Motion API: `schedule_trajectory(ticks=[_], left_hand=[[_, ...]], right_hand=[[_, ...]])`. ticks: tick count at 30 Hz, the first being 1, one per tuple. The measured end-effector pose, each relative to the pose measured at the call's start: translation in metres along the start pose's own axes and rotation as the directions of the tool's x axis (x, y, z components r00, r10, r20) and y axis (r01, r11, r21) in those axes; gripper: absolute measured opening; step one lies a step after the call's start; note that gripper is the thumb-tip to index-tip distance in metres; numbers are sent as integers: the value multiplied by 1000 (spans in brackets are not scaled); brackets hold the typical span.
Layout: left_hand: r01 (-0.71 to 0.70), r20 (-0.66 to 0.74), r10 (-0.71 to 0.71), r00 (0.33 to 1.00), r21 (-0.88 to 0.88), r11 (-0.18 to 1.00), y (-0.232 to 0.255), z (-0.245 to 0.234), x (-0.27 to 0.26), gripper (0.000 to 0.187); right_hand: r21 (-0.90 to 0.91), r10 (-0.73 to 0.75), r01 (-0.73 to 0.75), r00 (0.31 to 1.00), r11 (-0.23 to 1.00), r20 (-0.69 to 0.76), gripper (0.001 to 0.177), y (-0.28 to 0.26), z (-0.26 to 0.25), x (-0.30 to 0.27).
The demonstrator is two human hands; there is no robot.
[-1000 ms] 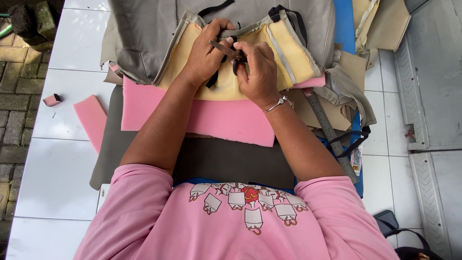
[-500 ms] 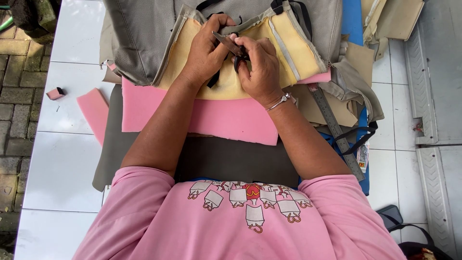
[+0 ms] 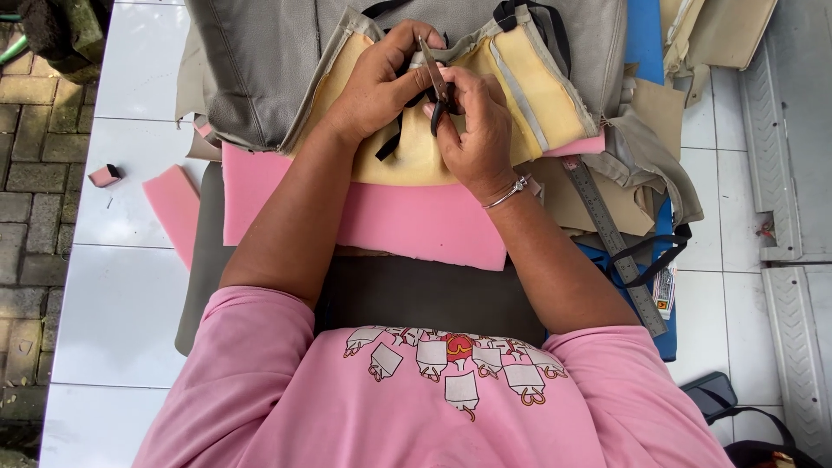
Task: Trimming and cutting fabric and leather pieces using scissors to prepare them for assembly.
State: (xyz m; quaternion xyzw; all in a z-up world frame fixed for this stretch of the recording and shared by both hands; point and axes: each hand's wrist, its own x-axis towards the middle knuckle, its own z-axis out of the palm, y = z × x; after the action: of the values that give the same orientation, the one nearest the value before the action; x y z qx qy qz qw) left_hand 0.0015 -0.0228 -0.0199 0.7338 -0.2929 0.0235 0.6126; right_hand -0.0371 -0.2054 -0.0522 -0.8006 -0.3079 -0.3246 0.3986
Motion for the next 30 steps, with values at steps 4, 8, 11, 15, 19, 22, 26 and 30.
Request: schedule_trajectory(ticks=[4,8,11,15,19,22,26,30], left_hand=[[-38,1,38,999,2,999,-9,-1,1,18],[-42,-18,45,999,159,986,0,-2,-3,24],[-32,-30,37,999,143,989,5,-6,-8,28],[19,-34,-21,999,-64,998,8,-8,-12,30],[-20,-181,26,983,36,999,-6,-2,-3,32],[10,-219,-72,973,-268,963,-24,7,9,13],[-108,-146,53,988,-400,910,-42,16,24,28],[-71,-100,34,994,-389,918,-48,13,34,32]], right_hand=[[0,-11,11,1000,1000,9,31,-5,-2,2],[-32,-37,37,999,999,1,34,-13,-8,5],[-49,-109,111,993,993,43,33,-17,-16,11],[31,-150,147,979,989,141,33,-28,-32,23],[77,51,-66,982,995,180,27,-24,-38,26],[184,191,-227,963,956,192,26,-8,-29,18],[330,381,-395,918,857,110,19,9,-17,12],[279,429,-445,895,851,119,17,22,-14,15]])
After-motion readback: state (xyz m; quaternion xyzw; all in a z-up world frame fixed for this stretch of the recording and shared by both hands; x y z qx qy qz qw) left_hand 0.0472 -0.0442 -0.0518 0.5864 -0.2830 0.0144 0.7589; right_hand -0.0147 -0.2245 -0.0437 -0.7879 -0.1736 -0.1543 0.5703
